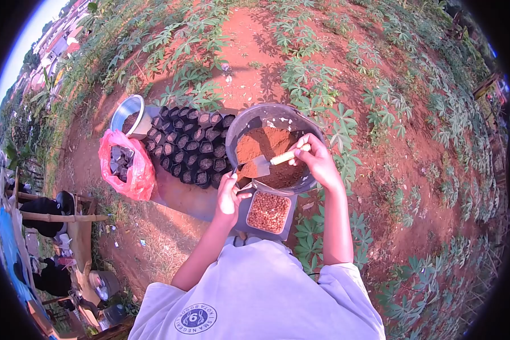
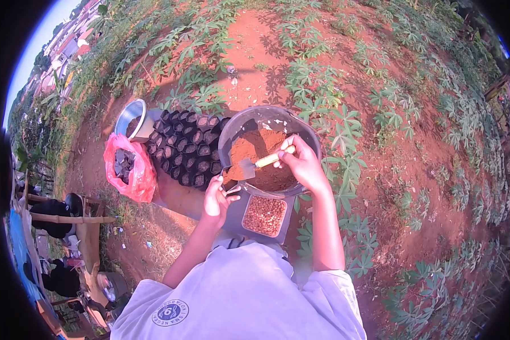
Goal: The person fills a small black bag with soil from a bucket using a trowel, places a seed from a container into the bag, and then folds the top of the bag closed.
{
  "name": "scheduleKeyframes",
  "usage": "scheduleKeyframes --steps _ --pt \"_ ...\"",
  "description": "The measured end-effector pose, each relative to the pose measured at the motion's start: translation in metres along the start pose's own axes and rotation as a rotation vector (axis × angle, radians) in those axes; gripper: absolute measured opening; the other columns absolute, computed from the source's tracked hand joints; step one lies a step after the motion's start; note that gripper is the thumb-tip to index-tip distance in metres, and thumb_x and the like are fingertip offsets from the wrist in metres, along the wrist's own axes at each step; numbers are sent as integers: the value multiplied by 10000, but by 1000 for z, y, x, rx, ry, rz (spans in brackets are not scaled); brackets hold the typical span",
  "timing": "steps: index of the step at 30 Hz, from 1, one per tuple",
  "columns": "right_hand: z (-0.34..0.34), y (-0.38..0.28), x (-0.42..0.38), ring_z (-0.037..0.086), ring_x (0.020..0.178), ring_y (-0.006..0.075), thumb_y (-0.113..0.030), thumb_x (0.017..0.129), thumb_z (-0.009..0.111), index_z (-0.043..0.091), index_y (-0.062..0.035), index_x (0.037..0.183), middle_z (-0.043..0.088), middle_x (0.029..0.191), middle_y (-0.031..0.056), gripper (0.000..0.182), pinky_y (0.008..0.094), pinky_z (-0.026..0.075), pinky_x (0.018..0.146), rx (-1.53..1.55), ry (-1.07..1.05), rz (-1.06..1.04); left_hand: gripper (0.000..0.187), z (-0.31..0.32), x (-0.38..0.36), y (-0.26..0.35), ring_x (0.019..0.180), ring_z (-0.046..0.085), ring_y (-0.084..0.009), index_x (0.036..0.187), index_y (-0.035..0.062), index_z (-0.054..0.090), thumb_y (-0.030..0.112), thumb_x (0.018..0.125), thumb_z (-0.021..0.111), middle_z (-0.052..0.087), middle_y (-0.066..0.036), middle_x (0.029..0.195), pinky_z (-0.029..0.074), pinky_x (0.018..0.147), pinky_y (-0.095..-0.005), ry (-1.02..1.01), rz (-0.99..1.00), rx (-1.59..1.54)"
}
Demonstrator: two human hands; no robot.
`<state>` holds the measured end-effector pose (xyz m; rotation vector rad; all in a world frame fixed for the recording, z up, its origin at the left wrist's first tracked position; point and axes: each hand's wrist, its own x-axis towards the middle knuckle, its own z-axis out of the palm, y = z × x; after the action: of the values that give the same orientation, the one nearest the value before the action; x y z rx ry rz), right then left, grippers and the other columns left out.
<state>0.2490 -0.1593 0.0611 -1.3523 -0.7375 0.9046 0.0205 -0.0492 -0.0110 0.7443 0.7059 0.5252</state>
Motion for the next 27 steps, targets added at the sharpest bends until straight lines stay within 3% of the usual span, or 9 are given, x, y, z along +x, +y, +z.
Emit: scheduleKeyframes --steps 7,11,12,15,22,27 --pt "37 -34 -12 636 774 132 -15 915 569 496 4 957 594 842 79 86 277 490 703 -328 -15 -138 375 3 -5 0 994 629 -194 1197 117 492 402 976 390 630 -54 1144 515 779 -362 -8 16 -52" --pt "50 -43 -14 634 817 265 -58 891 597 498 2 964 587 821 145 137 365 480 734 -549 -41 -220 383 2 -7 -1 1002 625 -186 1205 118 498 397 985 355 644 -54 1125 510 778 -359 17 24 -55" --pt "55 -56 -17 614 851 343 -72 878 605 490 -2 960 578 843 171 157 410 469 750 -595 -65 -211 381 0 -7 -2 1005 623 -185 1222 115 490 383 987 355 639 -53 1133 509 781 -358 25 29 -44" --pt "62 -58 -17 606 863 376 -63 871 603 477 -6 961 573 871 178 165 426 472 749 -685 -117 -375 378 -3 -8 -4 1008 621 -181 1256 109 472 354 990 359 628 -50 1147 506 785 -357 55 29 -27" --pt "80 -68 -17 589 890 400 -82 880 587 469 -15 981 554 916 182 170 448 474 754 -684 -227 -425 339 6 -14 3 1023 606 -151 1291 117 441 278 997 384 604 -34 1153 495 796 -336 51 44 31" --pt "87 -73 -17 593 889 393 -103 890 592 479 -22 1005 551 933 172 180 434 477 742 -694 -238 -432 343 7 -12 1 999 601 -128 1288 111 434 313 1016 382 598 -26 1135 502 789 -318 50 82 41"
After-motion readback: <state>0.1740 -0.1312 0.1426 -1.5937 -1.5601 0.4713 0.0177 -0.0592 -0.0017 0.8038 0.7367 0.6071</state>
